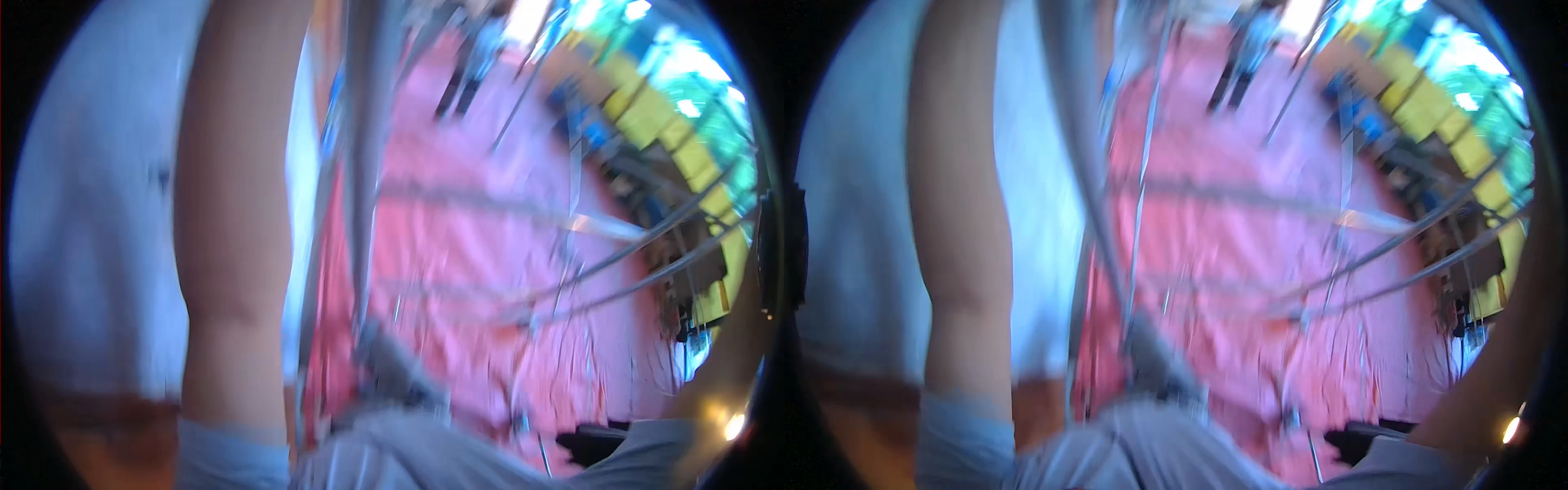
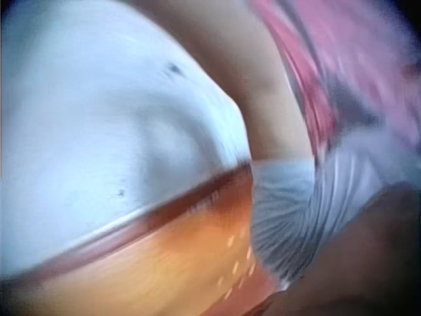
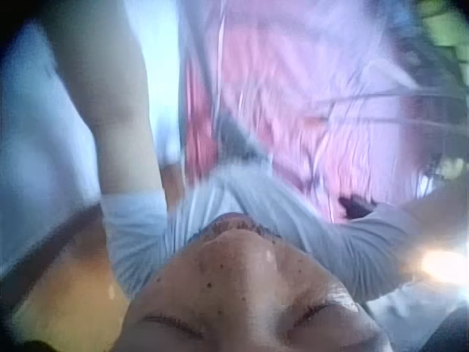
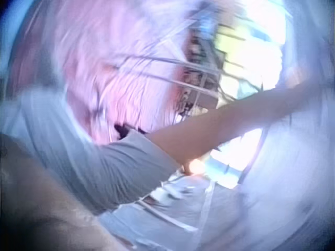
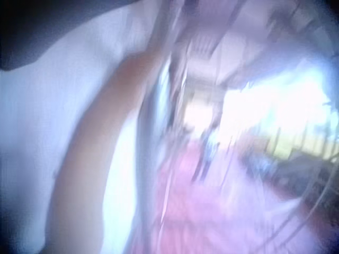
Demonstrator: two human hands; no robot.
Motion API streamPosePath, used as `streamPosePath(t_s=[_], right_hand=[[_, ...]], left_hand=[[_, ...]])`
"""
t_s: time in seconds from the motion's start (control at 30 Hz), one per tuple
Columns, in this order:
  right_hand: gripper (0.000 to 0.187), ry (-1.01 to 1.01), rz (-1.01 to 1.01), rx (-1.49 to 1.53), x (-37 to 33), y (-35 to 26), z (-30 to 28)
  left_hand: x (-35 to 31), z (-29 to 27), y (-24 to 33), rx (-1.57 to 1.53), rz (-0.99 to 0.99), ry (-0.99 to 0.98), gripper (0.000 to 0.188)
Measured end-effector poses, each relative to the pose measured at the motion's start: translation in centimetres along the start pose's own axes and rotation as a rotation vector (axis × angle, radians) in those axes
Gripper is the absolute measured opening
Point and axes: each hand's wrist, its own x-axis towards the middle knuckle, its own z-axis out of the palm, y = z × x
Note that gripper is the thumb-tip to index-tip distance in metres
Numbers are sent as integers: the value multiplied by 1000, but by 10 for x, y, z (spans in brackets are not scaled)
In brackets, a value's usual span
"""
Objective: The person handles a black rubber component and fits it onto a metal scaffolding pipe by hand while sitting on a tarp-covered floor.
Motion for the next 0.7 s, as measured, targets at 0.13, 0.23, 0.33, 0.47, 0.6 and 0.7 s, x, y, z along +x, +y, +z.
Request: streamPosePath(t_s=[0.13, 0.23, 0.33, 0.47, 0.6, 0.7], right_hand=[[22, 334, -75, -16, 80, 1, -74], [22, 591, -114, -32, 131, -1, -145], [26, 860, -261, -286, 160, -27, -197], [29, 815, -284, -137, 185, -81, -223], [33, 747, -336, -90, 202, -127, -200], [36, 727, -514, -215, 237, -160, -183]], left_hand=[[15, 2, 4, -186, -43, 11, 37], [23, -1, 24, -543, -205, -206, 27], [42, -6, 52, -706, -157, -264, 27], [46, -8, 49, -642, -65, -202, 20], [45, -6, 32, -564, -3, -143, 20], [43, -2, 31, -599, 13, -159, 24]])
